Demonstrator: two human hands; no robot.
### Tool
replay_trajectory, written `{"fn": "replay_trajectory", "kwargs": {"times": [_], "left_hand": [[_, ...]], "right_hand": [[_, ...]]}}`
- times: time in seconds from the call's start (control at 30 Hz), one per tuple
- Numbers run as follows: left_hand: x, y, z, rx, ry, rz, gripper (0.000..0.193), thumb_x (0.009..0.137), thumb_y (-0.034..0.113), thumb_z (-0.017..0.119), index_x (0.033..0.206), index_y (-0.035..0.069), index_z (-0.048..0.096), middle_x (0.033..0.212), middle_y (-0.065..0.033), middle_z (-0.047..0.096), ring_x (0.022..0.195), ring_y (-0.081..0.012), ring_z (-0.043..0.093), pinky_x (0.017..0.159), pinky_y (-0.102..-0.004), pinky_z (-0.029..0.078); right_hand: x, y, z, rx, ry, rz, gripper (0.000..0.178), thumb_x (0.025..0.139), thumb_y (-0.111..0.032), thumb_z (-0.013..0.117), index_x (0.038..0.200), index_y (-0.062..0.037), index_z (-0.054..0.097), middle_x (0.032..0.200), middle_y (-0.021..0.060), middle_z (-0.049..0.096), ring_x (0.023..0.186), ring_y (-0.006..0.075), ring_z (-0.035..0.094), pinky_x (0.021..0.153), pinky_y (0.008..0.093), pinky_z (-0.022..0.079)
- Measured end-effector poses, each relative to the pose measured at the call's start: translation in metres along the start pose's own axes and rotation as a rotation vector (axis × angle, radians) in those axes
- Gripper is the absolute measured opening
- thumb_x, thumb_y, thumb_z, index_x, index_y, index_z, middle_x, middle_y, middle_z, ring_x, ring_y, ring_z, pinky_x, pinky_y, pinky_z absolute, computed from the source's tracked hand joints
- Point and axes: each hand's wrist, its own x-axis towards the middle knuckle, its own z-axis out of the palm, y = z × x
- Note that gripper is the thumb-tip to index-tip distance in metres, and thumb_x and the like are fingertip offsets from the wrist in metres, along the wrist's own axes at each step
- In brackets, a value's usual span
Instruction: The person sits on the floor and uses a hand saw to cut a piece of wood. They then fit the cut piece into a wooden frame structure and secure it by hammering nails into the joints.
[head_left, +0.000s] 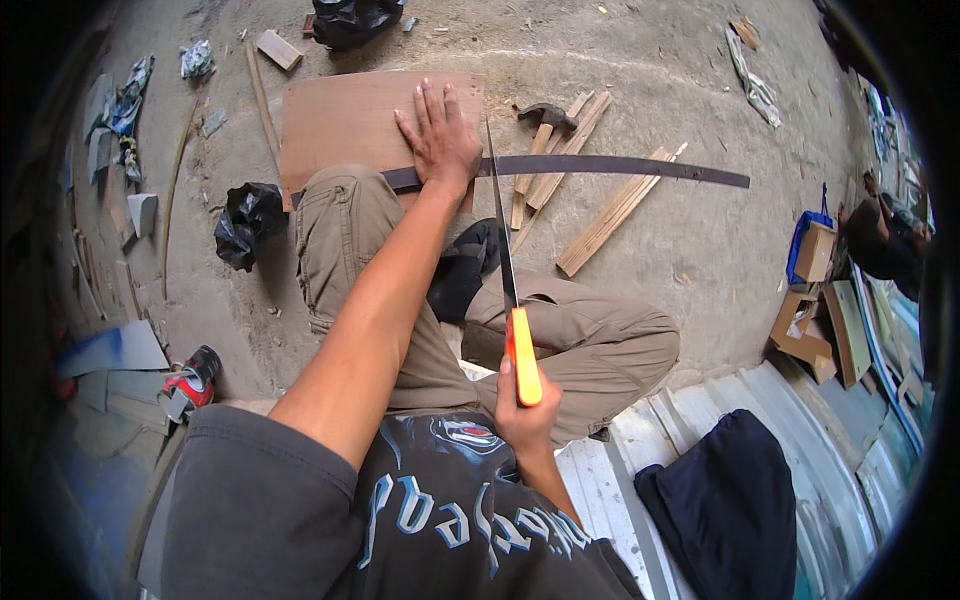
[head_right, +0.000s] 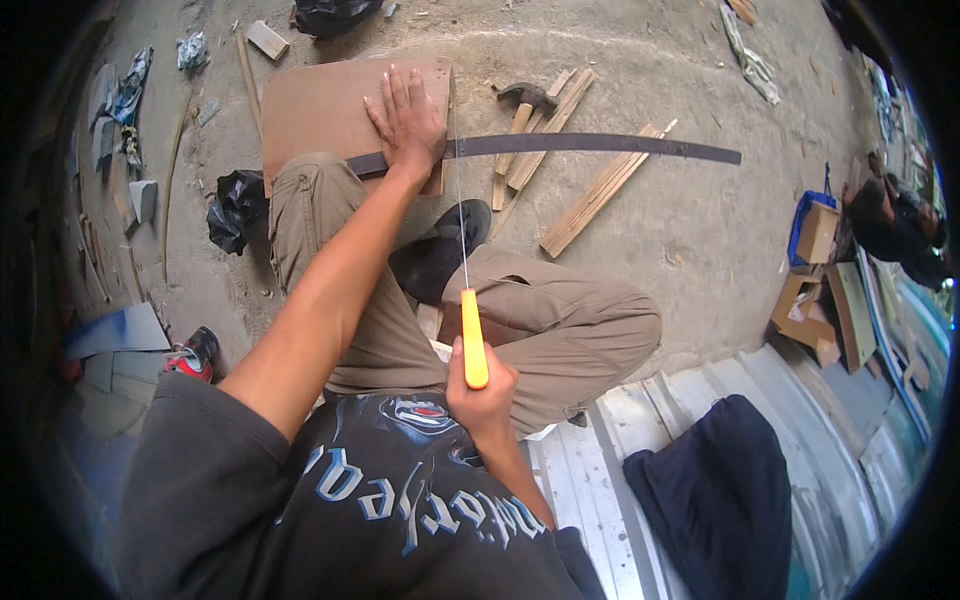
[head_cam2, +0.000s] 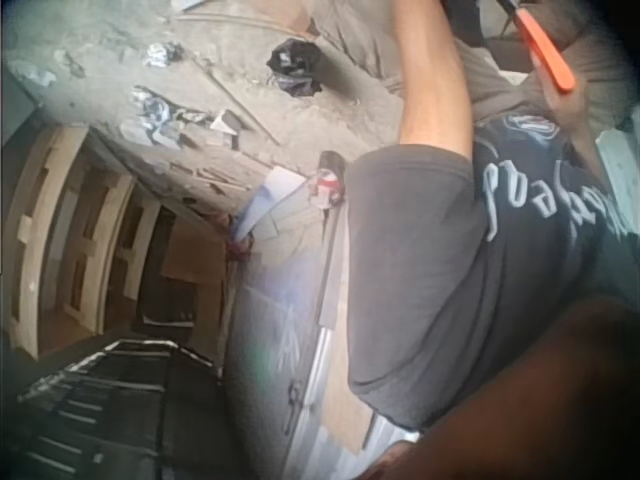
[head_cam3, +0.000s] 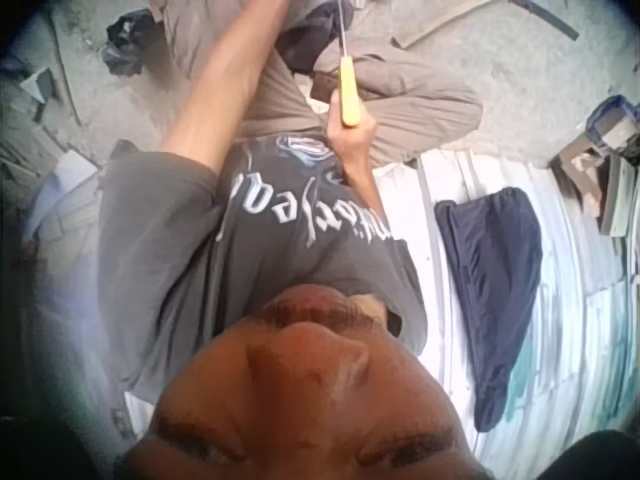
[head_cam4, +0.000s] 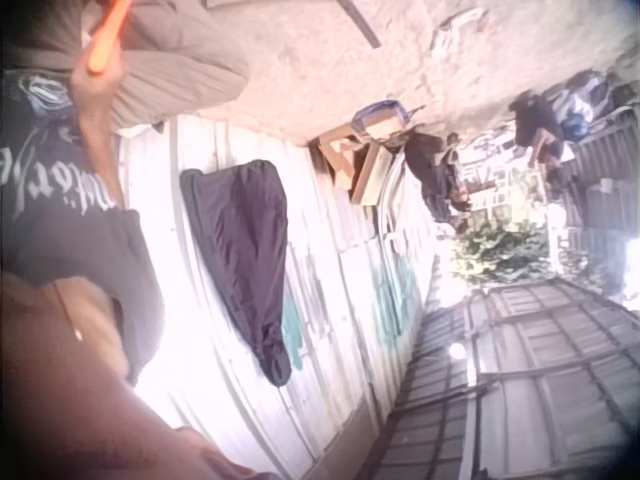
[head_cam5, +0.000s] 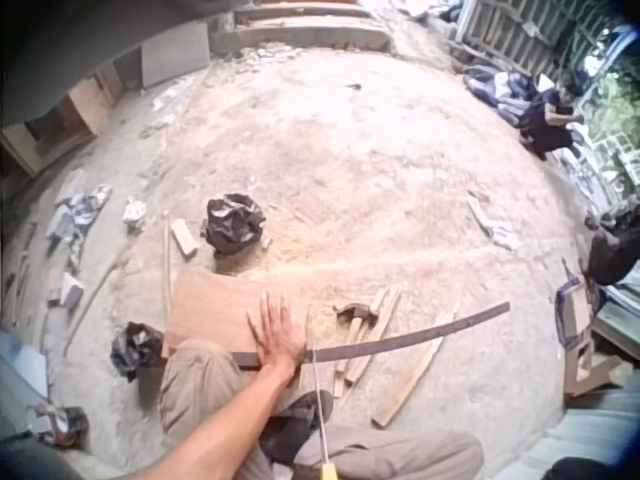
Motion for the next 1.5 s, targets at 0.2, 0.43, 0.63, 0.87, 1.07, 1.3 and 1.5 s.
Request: {"fn": "replay_trajectory", "kwargs": {"times": [0.2, 0.43, 0.63, 0.87, 1.07, 1.3, 1.5], "left_hand": [[-0.006, 0.0, 0.006, 0.079, 0.022, 0.04, 0.058, 0.092, 0.03, 0.048, 0.147, 0.011, 0.039, 0.16, -0.0161, 0.022, 0.149, -0.0298, 0.018, 0.118, -0.0604, 0.006], [0.009, -0.003, 0.005, 0.034, 0.075, 0.044, 0.057, 0.091, 0.029, 0.049, 0.144, 0.011, 0.041, 0.159, -0.0161, 0.024, 0.149, -0.0291, 0.018, 0.118, -0.0598, 0.005], [0.007, -0.004, 0.01, 0.066, 0.051, 0.079, 0.056, 0.092, 0.029, 0.048, 0.145, 0.013, 0.04, 0.159, -0.0155, 0.023, 0.149, -0.0294, 0.019, 0.117, -0.06, 0.006], [-0.004, -0.008, 0.003, 0.044, 0.01, 0.064, 0.058, 0.093, 0.029, 0.046, 0.148, 0.011, 0.037, 0.16, -0.0174, 0.021, 0.149, -0.0308, 0.017, 0.118, -0.0594, 0.005], [-0.002, -0.001, 0.01, 0.091, 0.001, 0.079, 0.059, 0.092, 0.029, 0.047, 0.147, 0.009, 0.038, 0.161, -0.0177, 0.019, 0.15, -0.0313, 0.015, 0.118, -0.0601, 0.003], [-0.001, -0.003, 0.008, 0.03, 0.038, 0.087, 0.059, 0.091, 0.029, 0.049, 0.144, 0.007, 0.038, 0.16, -0.0179, 0.021, 0.149, -0.0309, 0.015, 0.117, -0.0612, 0.002], [-0.005, 0.0, 0.011, -0.063, -0.007, 0.161, 0.058, 0.092, 0.025, 0.046, 0.146, 0.007, 0.035, 0.16, -0.0188, 0.02, 0.149, -0.0319, 0.015, 0.117, -0.0619, 0.002]], "right_hand": [[0.11, 0.008, 0.046, 0.025, 0.036, -0.034, 0.016, 0.088, -0.012, 0.066, 0.086, 0.0031, 0.063, 0.062, 0.0195, 0.057, 0.056, 0.0275, 0.063, 0.054, 0.0397, 0.046], [0.014, 0.01, 0.018, 0.073, 0.068, -0.086, 0.009, 0.089, -0.003, 0.065, 0.087, 0.0052, 0.065, 0.059, 0.0114, 0.059, 0.052, 0.015, 0.061, 0.051, 0.0304, 0.046], [0.121, 0.025, 0.07, 0.125, 0.13, -0.24, 0.019, 0.089, -0.013, 0.066, 0.08, 0.0013, 0.059, 0.063, 0.0231, 0.054, 0.053, 0.0387, 0.056, 0.049, 0.0385, 0.043], [0.016, 0.031, 0.008, 0.041, 0.076, -0.13, 0.013, 0.087, -0.004, 0.065, 0.095, 0.0058, 0.067, 0.061, 0.0154, 0.06, 0.053, 0.0218, 0.064, 0.053, 0.0318, 0.049], [0.112, 0.027, 0.045, 0.084, 0.071, -0.097, 0.02, 0.091, -0.014, 0.066, 0.079, 0.0022, 0.061, 0.057, 0.0104, 0.051, 0.051, 0.0129, 0.042, 0.049, 0.0323, 0.039], [0.102, 0.036, 0.076, 0.095, 0.172, -0.229, 0.018, 0.09, -0.013, 0.066, 0.083, 0.0035, 0.064, 0.057, 0.0148, 0.052, 0.05, 0.0166, 0.05, 0.05, 0.0344, 0.042], [0.087, 0.033, 0.075, 0.047, 0.156, -0.194, 0.014, 0.088, -0.011, 0.065, 0.084, 0.0019, 0.064, 0.057, 0.016, 0.057, 0.046, 0.0257, 0.059, 0.047, 0.0361, 0.044]]}}
